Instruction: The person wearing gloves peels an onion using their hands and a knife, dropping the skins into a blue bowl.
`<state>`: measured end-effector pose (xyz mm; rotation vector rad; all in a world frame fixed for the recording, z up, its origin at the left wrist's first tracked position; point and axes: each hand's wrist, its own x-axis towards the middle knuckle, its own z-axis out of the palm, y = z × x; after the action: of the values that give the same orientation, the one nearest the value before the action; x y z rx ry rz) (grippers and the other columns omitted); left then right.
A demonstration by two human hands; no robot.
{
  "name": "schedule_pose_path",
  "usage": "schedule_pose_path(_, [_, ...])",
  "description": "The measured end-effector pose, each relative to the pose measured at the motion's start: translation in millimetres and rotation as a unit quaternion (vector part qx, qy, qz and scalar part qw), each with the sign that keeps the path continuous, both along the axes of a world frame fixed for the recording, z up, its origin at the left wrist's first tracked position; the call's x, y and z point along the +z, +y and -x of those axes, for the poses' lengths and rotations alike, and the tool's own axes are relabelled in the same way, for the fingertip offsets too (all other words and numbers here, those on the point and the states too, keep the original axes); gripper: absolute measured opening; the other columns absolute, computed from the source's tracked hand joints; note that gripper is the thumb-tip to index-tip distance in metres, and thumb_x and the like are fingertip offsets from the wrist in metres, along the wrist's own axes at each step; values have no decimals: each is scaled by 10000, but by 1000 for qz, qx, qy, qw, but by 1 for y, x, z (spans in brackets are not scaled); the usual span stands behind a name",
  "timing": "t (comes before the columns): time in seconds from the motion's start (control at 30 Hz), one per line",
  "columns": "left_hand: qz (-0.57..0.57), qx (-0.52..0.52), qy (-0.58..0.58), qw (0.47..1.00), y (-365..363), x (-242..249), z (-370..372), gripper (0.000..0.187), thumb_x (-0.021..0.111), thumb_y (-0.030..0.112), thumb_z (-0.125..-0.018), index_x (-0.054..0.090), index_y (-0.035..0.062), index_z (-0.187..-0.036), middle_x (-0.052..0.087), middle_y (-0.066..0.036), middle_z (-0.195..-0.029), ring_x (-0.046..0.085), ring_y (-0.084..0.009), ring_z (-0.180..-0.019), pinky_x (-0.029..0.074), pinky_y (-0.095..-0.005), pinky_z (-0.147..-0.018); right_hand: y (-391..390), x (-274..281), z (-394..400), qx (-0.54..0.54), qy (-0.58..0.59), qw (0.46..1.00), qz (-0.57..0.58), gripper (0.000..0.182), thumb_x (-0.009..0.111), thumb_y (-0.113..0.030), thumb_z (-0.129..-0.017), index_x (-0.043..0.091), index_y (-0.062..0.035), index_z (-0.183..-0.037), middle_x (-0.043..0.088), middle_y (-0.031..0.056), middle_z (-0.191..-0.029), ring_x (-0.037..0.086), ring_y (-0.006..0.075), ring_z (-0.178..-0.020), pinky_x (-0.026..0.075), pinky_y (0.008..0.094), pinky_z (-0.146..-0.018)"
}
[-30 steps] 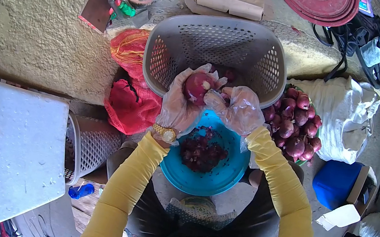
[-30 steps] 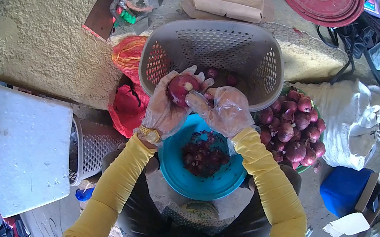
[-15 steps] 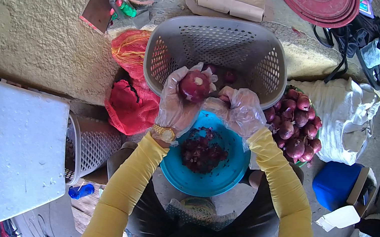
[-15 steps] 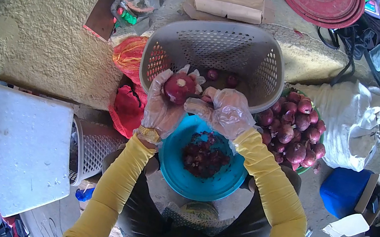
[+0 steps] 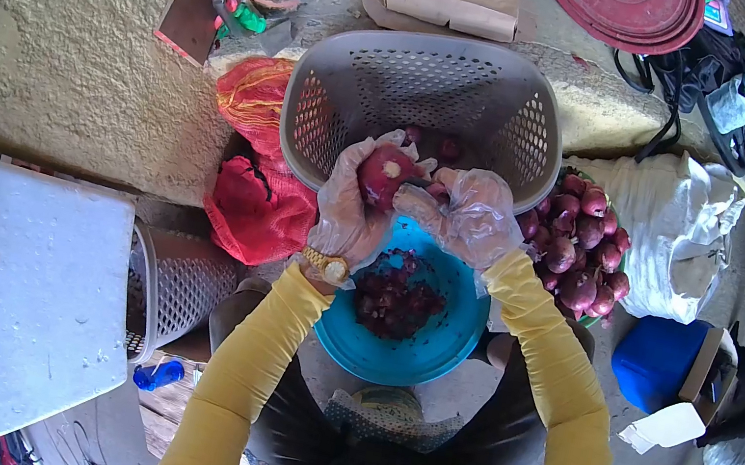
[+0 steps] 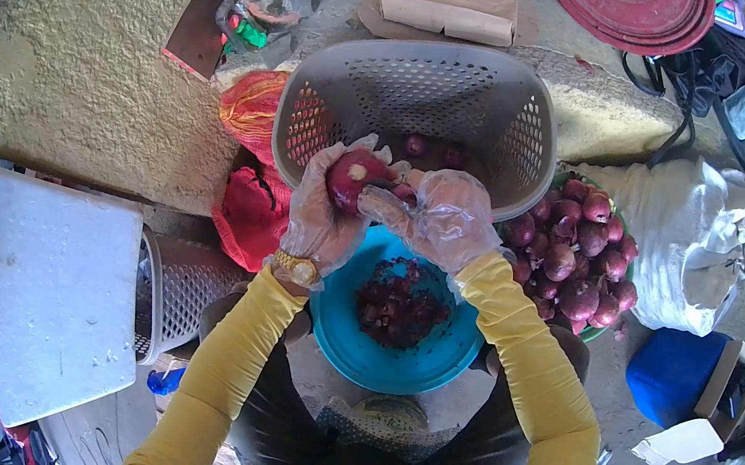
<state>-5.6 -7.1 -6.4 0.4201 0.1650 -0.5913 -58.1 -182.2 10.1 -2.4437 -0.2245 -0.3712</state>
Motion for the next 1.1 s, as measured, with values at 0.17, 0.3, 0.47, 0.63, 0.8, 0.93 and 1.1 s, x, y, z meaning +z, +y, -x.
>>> schedule_pose_path(0.17, [-48, 7, -7, 999, -2, 7, 0, 393, 638, 279, -993, 620, -10, -1259, 660, -166, -1143, 671, -398, -1109, 565, -497, -1012, 1, 8, 1, -9, 23, 1000, 10, 566, 798, -590, -832, 758, -28, -896, 645, 175, -670, 647, 383, -641, 503, 456, -599])
schedule_pose_path(0.3, [-14, -9, -28, 999, -1, 1, -2, 362, 651, 258, -989, 638, -8, -1234, 661, -159, -1133, 673, -386, -1127, 568, -492, -1011, 2, 10, 1, -3, 18, 1000, 4, 564, 777, -593, -852, 763, -33, -913, 644, 182, -673, 640, 402, -650, 497, 475, -608])
schedule_pose_path(0.47, [-6, -9, -23, 1000, -2, -1, -2, 364, 650, 257, -995, 641, -11, -1241, 665, -163, -1138, 668, -386, -1143, 567, -497, -1011, 2, 10, 1, -10, 23, 1000, 14, 549, 762, -584, -870, 776, -40, -942, 657, 201, -693, 646, 421, -669, 500, 492, -621])
schedule_pose_path(0.63, [-22, -11, -30, 999, -2, 2, -1, 411, 600, 280, -1012, 593, -24, -1288, 632, -186, -1185, 613, -394, -1211, 516, -509, -1091, 4, 16, 2, -9, 42, 999, -12, 537, 752, -573, -887, 787, -42, -956, 664, 215, -708, 657, 430, -679, 508, 499, -634])
schedule_pose_path(0.8, [-39, -9, -38, 998, -1, 0, -2, 444, 599, 286, -1014, 581, -29, -1326, 632, -197, -1219, 613, -398, -1214, 519, -521, -1085, 0, 8, -1, 12, 99, 994, -49, 486, 743, -509, -934, 789, -30, -1001, 685, 216, -733, 629, 396, -648, 517, 442, -647])
schedule_pose_path(0.93, [-63, -5, -57, 996, -2, 0, -3, 455, 598, 290, -1014, 572, -25, -1342, 632, -197, -1219, 612, -401, -1219, 517, -539, -1082, -2, -3, 1, 13, 117, 988, -98, 602, 643, -658, -928, 772, -71, -942, 680, 243, -764, 672, 450, -762, 528, 508, -691])
schedule_pose_path(1.1, [-42, -22, -60, 997, -2, -2, -4, 451, 590, 288, -1019, 566, -21, -1347, 633, -190, -1209, 610, -401, -1221, 508, -552, -1086, -2, 8, 1, 36, 152, 980, -125, 452, 725, -442, -978, 781, 5, -1005, 678, 156, -699, 557, 221, -616, 512, 396, -655])
